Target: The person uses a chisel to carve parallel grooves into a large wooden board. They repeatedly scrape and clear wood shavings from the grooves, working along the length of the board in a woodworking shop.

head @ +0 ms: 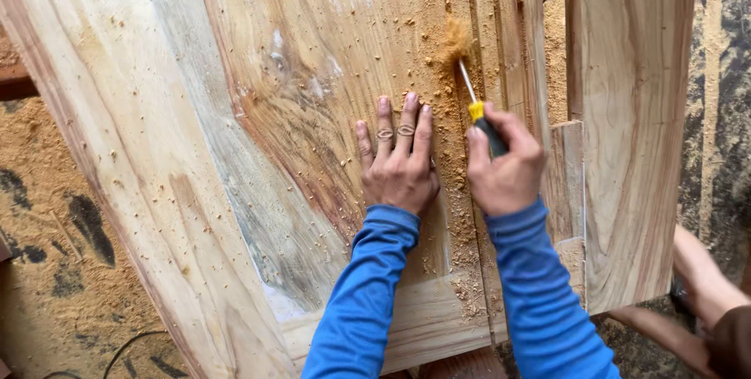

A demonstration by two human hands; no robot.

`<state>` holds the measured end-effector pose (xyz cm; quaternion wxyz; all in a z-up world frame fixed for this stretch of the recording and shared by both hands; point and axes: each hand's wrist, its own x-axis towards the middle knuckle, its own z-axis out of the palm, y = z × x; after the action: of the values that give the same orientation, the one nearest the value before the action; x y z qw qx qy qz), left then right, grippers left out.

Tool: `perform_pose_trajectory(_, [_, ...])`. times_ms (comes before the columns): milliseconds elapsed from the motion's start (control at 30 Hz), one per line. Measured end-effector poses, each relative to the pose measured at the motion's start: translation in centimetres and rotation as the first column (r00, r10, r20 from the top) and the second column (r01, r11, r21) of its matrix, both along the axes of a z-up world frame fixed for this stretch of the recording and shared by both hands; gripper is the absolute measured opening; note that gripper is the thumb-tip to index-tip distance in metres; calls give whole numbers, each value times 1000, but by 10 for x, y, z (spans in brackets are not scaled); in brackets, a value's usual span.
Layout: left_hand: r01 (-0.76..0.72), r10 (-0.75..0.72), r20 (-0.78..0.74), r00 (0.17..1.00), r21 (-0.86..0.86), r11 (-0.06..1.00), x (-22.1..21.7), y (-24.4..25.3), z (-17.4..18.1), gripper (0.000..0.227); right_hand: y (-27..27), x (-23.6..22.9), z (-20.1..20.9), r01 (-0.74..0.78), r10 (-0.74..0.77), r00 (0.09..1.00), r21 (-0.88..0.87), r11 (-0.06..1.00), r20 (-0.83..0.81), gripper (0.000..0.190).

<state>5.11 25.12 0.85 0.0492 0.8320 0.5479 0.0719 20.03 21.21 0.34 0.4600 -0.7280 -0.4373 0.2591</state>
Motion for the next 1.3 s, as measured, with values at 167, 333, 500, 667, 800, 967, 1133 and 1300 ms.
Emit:
perform_pose_trajectory(167, [117, -116, 23, 993, -29, 993, 0, 40, 16, 61, -18, -11, 19, -12, 13, 999, -27, 1000, 34, 34])
perform_pose_trajectory(333, [184, -186, 111, 976, 36, 982, -6, 103, 6, 57, -30, -28, 39, 71, -67, 993, -43, 997, 96, 30])
perform_pose_trajectory(500, [161, -160, 30, 987, -34, 986, 2, 119, 7, 68, 144, 13, 6, 0, -1, 999, 40, 999, 40, 24])
perform_pose_trajectory(667, [152, -152, 44, 987, 11, 988, 5, 120, 16, 62, 183, 29, 1, -32, 28, 988, 25, 999, 152, 21])
perform_pose_trajectory(800, [150, -149, 46, 988, -5, 989, 7, 125, 19, 59, 66, -2, 40, -18, 22, 998, -62, 998, 61, 35])
perform_pose_trajectory(967, [135, -133, 101, 986, -14, 991, 4, 119, 20, 49, 89, -8, 58, 29, -15, 994, -135, 990, 106, 35])
perform_pose_trajectory(1133, [125, -118, 99, 988, -66, 990, 5, 129, 29, 53, 283, 41, 42, -24, 43, 980, -101, 995, 196, 19])
perform_pose_trajectory(1300, [136, -127, 127, 984, -65, 989, 5, 133, 31, 55, 347, 54, 29, -83, 64, 959, 57, 995, 275, 22])
